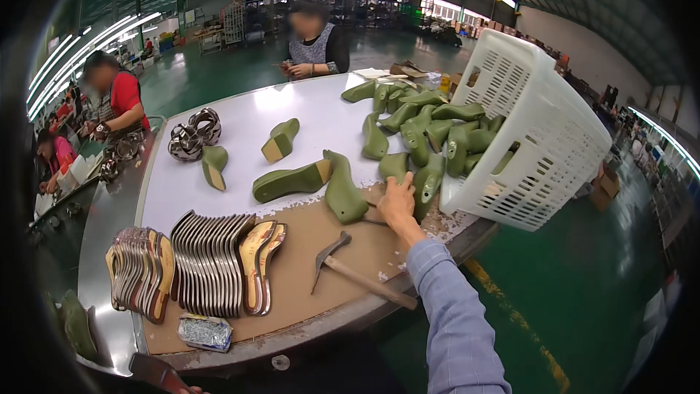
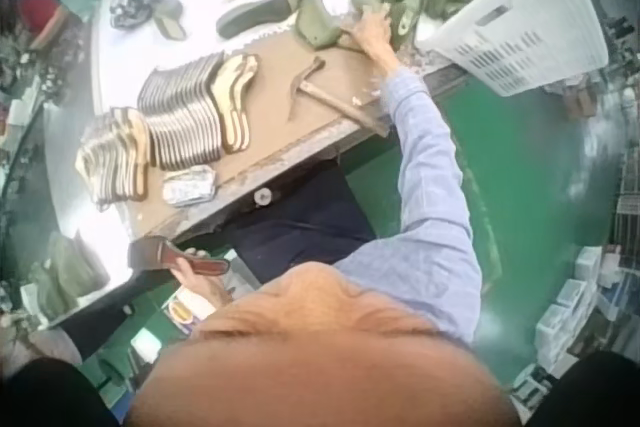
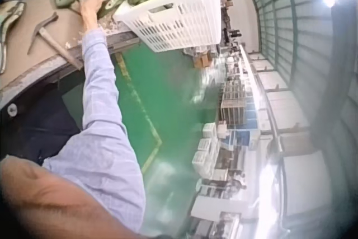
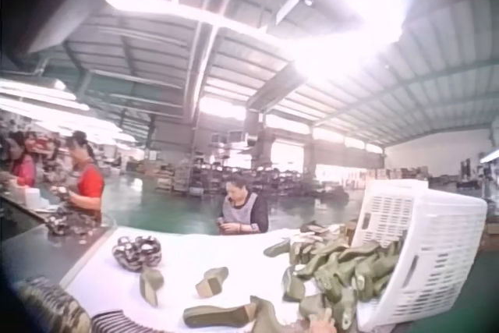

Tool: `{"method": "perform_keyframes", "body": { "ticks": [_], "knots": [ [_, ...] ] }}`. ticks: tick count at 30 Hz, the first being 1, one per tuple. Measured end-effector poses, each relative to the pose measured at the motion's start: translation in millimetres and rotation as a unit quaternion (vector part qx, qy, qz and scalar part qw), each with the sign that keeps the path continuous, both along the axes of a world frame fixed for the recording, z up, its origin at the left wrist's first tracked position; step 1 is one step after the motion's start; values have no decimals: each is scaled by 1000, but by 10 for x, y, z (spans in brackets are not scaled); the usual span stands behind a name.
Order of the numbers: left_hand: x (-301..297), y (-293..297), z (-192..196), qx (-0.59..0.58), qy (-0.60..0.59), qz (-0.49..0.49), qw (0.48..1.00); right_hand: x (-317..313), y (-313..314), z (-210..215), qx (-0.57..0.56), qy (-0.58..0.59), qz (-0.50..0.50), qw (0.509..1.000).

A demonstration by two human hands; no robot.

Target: The person assembles green slipper-style shoes by attaching metal shanks to the soles. They pick up a shoe, place a metal shank on the sole, and use a hammer to drive nails into the shank to secure it. The person repeats this process for multiple shoes, placing finished units on a metal tray.

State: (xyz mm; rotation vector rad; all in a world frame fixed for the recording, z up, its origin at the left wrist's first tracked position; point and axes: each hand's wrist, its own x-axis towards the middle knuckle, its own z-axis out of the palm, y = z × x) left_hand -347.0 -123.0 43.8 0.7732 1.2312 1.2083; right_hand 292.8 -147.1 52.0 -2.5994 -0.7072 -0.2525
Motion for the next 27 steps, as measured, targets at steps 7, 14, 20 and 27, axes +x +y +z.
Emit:
{"method": "perform_keyframes", "body": {
  "ticks": [7, 14, 20, 27],
  "knots": [
    [304, -139, 40, 46, -57, -57, 996, -108, -396, 648, 64, -1, 31, 997],
    [402, -387, 131, 74, -75, -143, 984, 265, -699, -51, 439, 236, -43, 866],
    [812, -405, 84, 49, -149, -168, 973, -1488, -1123, 431, 516, 336, 215, 758],
    [1434, -31, 168, -49, -351, -233, 906, -2594, -1263, 527, 177, 37, 567, 803]
  ]
}}
